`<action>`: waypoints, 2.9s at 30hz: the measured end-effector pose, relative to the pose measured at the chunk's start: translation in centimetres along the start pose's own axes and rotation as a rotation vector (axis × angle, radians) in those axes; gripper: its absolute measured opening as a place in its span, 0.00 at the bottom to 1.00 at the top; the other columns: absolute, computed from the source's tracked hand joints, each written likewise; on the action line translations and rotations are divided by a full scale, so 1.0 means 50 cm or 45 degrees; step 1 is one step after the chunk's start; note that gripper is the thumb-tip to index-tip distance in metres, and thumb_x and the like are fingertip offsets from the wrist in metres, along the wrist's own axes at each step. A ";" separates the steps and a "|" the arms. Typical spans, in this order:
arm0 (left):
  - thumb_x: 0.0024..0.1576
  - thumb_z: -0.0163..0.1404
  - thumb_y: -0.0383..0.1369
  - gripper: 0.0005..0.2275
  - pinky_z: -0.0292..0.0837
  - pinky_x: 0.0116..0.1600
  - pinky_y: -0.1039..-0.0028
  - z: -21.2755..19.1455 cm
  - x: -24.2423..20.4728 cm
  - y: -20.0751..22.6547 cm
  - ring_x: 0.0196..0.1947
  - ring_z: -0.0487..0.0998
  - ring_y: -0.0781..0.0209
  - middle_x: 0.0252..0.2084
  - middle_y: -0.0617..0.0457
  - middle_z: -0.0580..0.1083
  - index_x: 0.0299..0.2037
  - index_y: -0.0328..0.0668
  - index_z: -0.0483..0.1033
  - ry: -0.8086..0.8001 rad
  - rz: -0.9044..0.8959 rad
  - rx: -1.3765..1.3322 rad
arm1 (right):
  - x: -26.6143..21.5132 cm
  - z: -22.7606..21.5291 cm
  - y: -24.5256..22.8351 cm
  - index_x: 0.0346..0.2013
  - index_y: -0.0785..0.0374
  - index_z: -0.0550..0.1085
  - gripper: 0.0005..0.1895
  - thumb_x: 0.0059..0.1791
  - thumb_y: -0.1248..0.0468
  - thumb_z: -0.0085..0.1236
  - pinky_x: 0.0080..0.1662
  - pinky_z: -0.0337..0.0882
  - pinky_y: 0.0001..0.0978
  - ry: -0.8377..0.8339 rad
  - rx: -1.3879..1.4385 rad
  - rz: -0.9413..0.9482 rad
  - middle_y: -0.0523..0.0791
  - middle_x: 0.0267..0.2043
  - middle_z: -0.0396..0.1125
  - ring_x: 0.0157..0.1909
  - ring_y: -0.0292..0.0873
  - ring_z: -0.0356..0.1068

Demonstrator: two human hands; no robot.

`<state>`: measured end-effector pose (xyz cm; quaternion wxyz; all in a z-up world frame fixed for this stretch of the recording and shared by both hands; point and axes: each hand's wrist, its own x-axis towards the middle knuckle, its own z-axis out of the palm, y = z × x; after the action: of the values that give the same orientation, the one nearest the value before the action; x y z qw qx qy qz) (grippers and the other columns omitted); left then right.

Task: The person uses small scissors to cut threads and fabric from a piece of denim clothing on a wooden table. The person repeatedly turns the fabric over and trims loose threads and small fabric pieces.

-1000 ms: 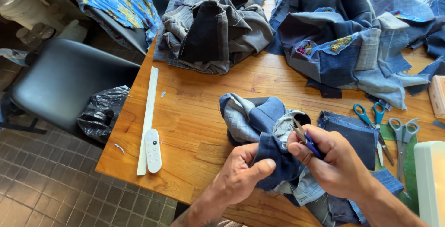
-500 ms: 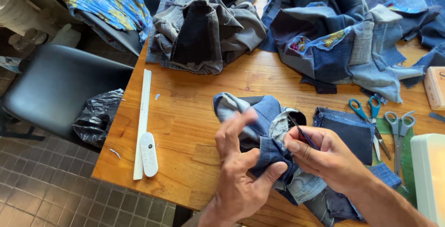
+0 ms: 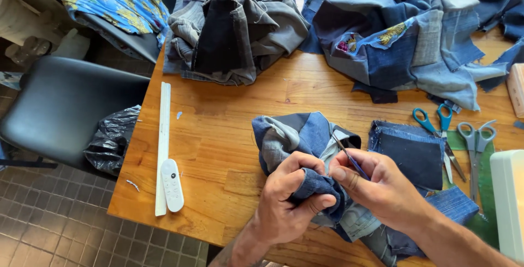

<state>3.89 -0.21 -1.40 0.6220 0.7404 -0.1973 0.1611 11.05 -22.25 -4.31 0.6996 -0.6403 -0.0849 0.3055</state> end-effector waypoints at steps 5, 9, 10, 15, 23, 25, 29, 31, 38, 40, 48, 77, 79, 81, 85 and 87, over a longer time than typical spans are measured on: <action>0.72 0.59 0.44 0.16 0.80 0.61 0.61 0.001 -0.009 -0.020 0.51 0.80 0.53 0.53 0.46 0.77 0.43 0.37 0.75 0.008 -0.050 -0.113 | -0.007 0.025 -0.014 0.35 0.58 0.79 0.17 0.62 0.52 0.62 0.38 0.65 0.31 0.064 -0.328 -0.193 0.38 0.34 0.70 0.36 0.34 0.63; 0.72 0.58 0.45 0.16 0.78 0.66 0.63 -0.003 -0.007 -0.018 0.54 0.80 0.54 0.55 0.49 0.76 0.45 0.39 0.78 -0.023 -0.147 -0.141 | -0.005 0.032 -0.015 0.36 0.57 0.78 0.15 0.62 0.54 0.60 0.40 0.70 0.32 0.133 -0.425 -0.297 0.37 0.36 0.72 0.38 0.34 0.66; 0.72 0.58 0.45 0.16 0.78 0.66 0.63 -0.004 -0.007 -0.018 0.54 0.80 0.54 0.55 0.49 0.76 0.45 0.39 0.78 -0.020 -0.151 -0.138 | -0.003 0.029 -0.018 0.36 0.57 0.78 0.15 0.62 0.54 0.60 0.40 0.70 0.32 0.129 -0.422 -0.296 0.37 0.36 0.72 0.38 0.34 0.66; 0.72 0.56 0.51 0.19 0.77 0.65 0.65 -0.003 0.000 -0.010 0.54 0.80 0.56 0.56 0.51 0.76 0.49 0.40 0.81 -0.014 -0.226 -0.116 | -0.010 0.025 -0.019 0.37 0.58 0.79 0.14 0.62 0.54 0.61 0.42 0.71 0.32 0.151 -0.374 -0.271 0.38 0.38 0.73 0.39 0.35 0.67; 0.73 0.42 0.37 0.17 0.62 0.91 0.46 -0.041 0.017 0.031 0.69 0.78 0.52 0.69 0.38 0.78 0.45 0.32 0.81 -0.139 -0.101 -0.118 | -0.073 0.052 -0.006 0.47 0.60 0.79 0.10 0.62 0.57 0.56 0.31 0.67 0.26 0.514 -0.571 -0.592 0.38 0.28 0.71 0.26 0.31 0.64; 0.71 0.37 0.35 0.20 0.57 0.95 0.48 -0.055 0.022 0.035 0.73 0.75 0.53 0.71 0.40 0.76 0.52 0.32 0.85 -0.209 -0.134 -0.129 | -0.091 0.082 -0.010 0.50 0.62 0.76 0.11 0.64 0.59 0.50 0.27 0.65 0.24 0.596 -0.569 -0.724 0.39 0.24 0.69 0.22 0.30 0.62; 0.65 0.44 0.13 0.09 0.58 0.91 0.41 -0.050 0.041 0.032 0.63 0.75 0.49 0.60 0.41 0.71 0.44 0.28 0.77 -0.288 0.061 0.204 | -0.104 0.119 0.016 0.37 0.57 0.62 0.22 0.52 0.45 0.60 0.33 0.58 0.31 0.596 -0.758 -0.979 0.39 0.26 0.59 0.26 0.37 0.56; 0.67 0.48 0.17 0.04 0.62 0.88 0.39 -0.049 0.054 0.027 0.60 0.75 0.46 0.57 0.40 0.71 0.45 0.30 0.76 -0.328 0.153 0.329 | -0.102 0.128 0.041 0.33 0.52 0.56 0.38 0.40 0.38 0.78 0.34 0.59 0.30 0.583 -0.844 -0.963 0.38 0.28 0.57 0.28 0.37 0.56; 0.61 0.59 0.14 0.11 0.77 0.60 0.59 -0.049 0.089 -0.018 0.50 0.78 0.45 0.51 0.43 0.74 0.47 0.36 0.75 -0.349 0.155 0.320 | -0.095 0.092 0.015 0.33 0.52 0.54 0.29 0.46 0.68 0.72 0.45 0.67 0.31 0.740 -0.587 -0.472 0.40 0.38 0.75 0.37 0.38 0.67; 0.64 0.64 0.19 0.13 0.77 0.63 0.62 -0.063 0.105 -0.024 0.51 0.80 0.47 0.51 0.46 0.75 0.49 0.43 0.74 -0.332 0.116 0.255 | -0.089 0.040 -0.004 0.35 0.53 0.55 0.23 0.48 0.76 0.61 0.52 0.68 0.32 0.684 -0.418 -0.492 0.45 0.42 0.78 0.42 0.40 0.71; 0.54 0.76 0.25 0.18 0.79 0.55 0.82 -0.084 0.103 -0.026 0.46 0.79 0.72 0.47 0.60 0.81 0.51 0.46 0.83 -0.405 -0.550 -0.220 | -0.043 -0.076 -0.036 0.45 0.54 0.56 0.19 0.56 0.75 0.57 0.50 0.72 0.37 0.311 0.619 -0.363 0.59 0.49 0.77 0.47 0.50 0.75; 0.61 0.71 0.32 0.27 0.84 0.55 0.77 -0.070 0.096 -0.020 0.48 0.85 0.68 0.52 0.51 0.84 0.70 0.40 0.76 -0.331 -0.881 -0.904 | -0.018 -0.040 -0.031 0.42 0.52 0.52 0.20 0.64 0.72 0.54 0.49 0.67 0.30 0.583 -0.290 -0.661 0.52 0.47 0.78 0.45 0.42 0.72; 0.63 0.70 0.33 0.27 0.83 0.55 0.78 -0.067 0.091 -0.016 0.49 0.85 0.69 0.52 0.52 0.84 0.71 0.39 0.75 -0.318 -0.874 -0.927 | -0.023 -0.041 -0.025 0.41 0.53 0.52 0.20 0.63 0.71 0.54 0.49 0.68 0.32 0.551 -0.311 -0.630 0.53 0.47 0.78 0.45 0.44 0.74; 0.64 0.68 0.36 0.20 0.75 0.50 0.83 -0.063 0.087 -0.006 0.44 0.78 0.76 0.46 0.59 0.78 0.64 0.44 0.79 -0.284 -0.804 -0.725 | -0.027 -0.037 -0.020 0.40 0.54 0.54 0.20 0.62 0.70 0.59 0.49 0.69 0.31 0.611 -0.456 -0.604 0.48 0.47 0.80 0.45 0.42 0.75; 0.73 0.59 0.27 0.06 0.62 0.41 0.80 -0.052 0.070 -0.019 0.36 0.68 0.73 0.38 0.60 0.72 0.55 0.51 0.76 -0.257 -0.668 -0.816 | -0.044 -0.010 -0.066 0.40 0.58 0.55 0.18 0.61 0.71 0.57 0.60 0.76 0.43 0.635 -0.808 -0.855 0.57 0.58 0.78 0.61 0.54 0.81; 0.72 0.52 0.19 0.10 0.72 0.52 0.82 -0.047 0.061 -0.031 0.45 0.78 0.71 0.44 0.58 0.81 0.48 0.43 0.85 -0.192 -0.716 -0.520 | -0.049 -0.009 -0.061 0.35 0.58 0.55 0.18 0.63 0.62 0.52 0.68 0.64 0.49 0.740 -1.063 -1.250 0.53 0.56 0.77 0.62 0.56 0.73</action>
<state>7.31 2.04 -0.83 0.7609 0.6359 -0.0592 -0.1142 10.29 -23.94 -0.80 0.4469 -0.7985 -0.2837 -0.2867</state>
